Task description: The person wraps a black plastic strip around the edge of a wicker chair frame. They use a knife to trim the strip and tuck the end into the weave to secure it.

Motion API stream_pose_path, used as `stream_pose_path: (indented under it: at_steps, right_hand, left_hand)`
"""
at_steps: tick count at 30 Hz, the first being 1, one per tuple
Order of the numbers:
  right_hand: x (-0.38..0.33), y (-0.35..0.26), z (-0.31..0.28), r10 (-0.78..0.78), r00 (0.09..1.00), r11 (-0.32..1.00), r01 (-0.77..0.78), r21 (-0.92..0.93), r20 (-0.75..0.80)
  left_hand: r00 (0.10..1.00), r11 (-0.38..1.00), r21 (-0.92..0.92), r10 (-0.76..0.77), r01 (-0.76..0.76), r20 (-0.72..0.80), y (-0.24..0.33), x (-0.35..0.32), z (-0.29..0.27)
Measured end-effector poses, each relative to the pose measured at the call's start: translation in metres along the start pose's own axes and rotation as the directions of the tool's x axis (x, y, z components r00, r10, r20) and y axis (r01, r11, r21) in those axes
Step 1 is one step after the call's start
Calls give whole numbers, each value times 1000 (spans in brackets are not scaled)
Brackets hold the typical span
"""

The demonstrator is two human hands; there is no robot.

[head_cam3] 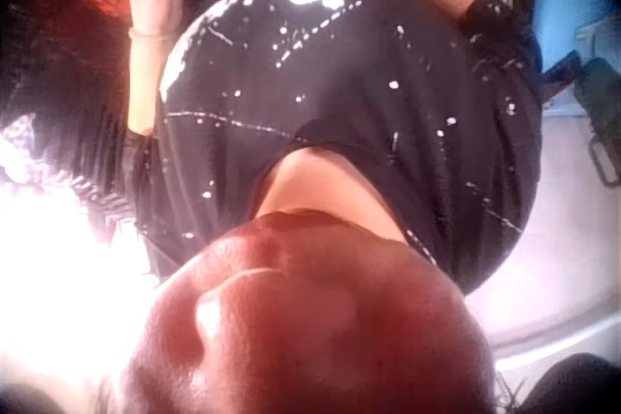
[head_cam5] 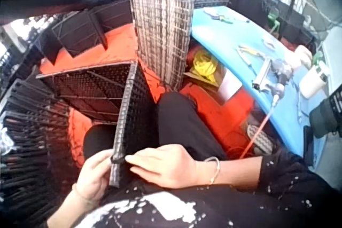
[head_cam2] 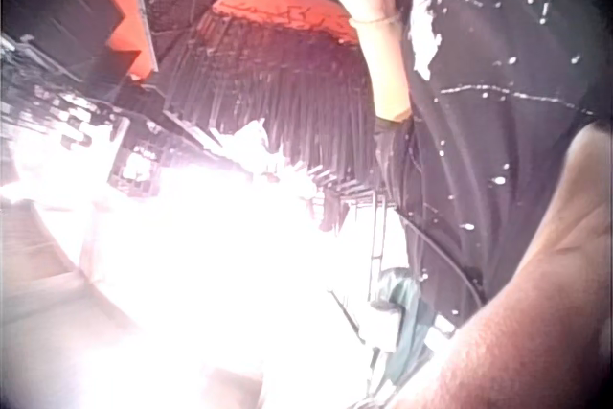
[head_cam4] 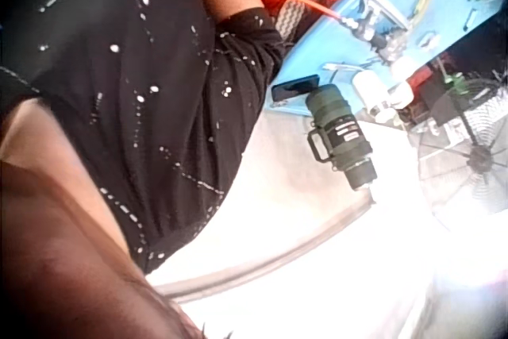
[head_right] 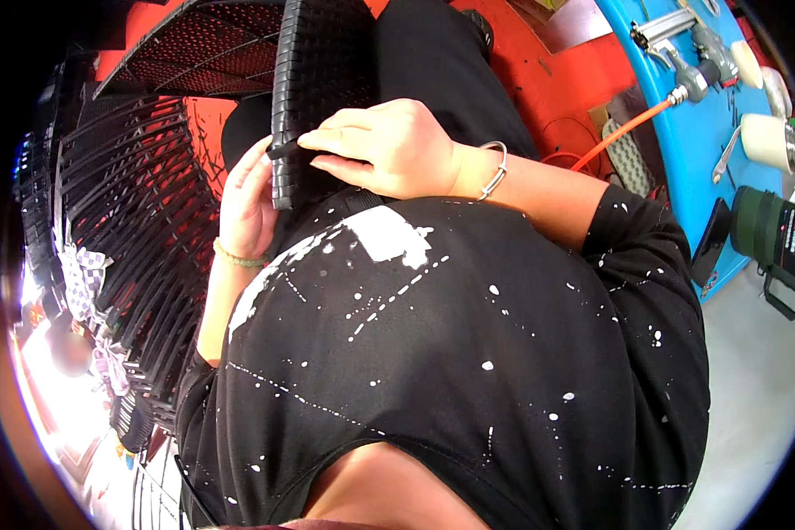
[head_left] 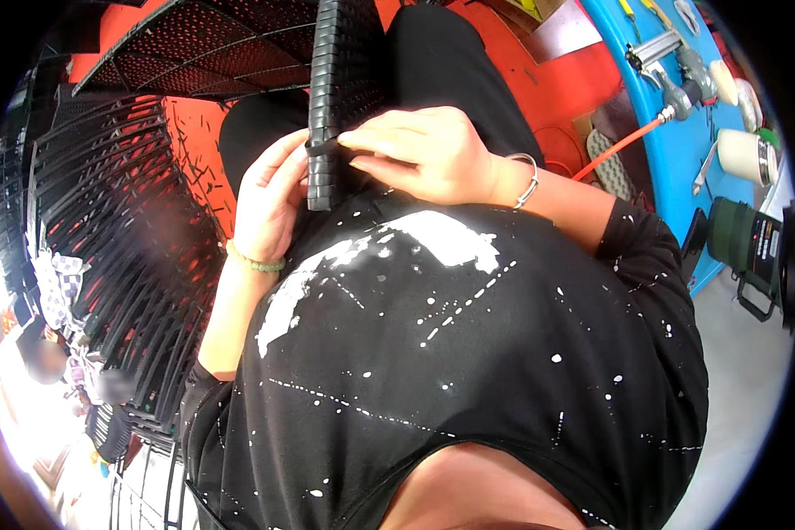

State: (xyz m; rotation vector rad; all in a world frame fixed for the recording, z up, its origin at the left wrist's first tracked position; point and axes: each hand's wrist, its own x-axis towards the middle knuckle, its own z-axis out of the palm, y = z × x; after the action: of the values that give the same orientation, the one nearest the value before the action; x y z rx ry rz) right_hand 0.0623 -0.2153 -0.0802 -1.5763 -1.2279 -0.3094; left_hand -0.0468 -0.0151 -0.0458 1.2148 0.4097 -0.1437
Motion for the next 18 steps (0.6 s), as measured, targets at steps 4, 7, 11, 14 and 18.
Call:
stream_pose_path:
  at_steps: [4, 7, 11, 14, 18]
  right_hand:
    - [5, -5, -3, 67, 998, 997, -68, 37, 20]
    - [6, -4, -5, 102, 994, 993, -104, 56, 45]
    - [7, -6, -8, 161, 977, 982, -173, 79, 137]
    - [7, -7, -7, 195, 967, 963, -220, 155, 161]
    - [6, -8, -5, 232, 949, 930, -281, 237, 214]
  left_hand:
    - [991, 995, -95, -22, 34, 131, -6, 8, -10]
    - [995, 994, -102, -40, 50, 90, -7, 11, 0]
    - [977, 979, -185, -43, 83, 208, -12, 18, -8]
    - [958, 969, -235, -3, 74, 287, -21, 24, -12]
    - [922, 928, -351, 22, 125, 387, -37, 32, -21]
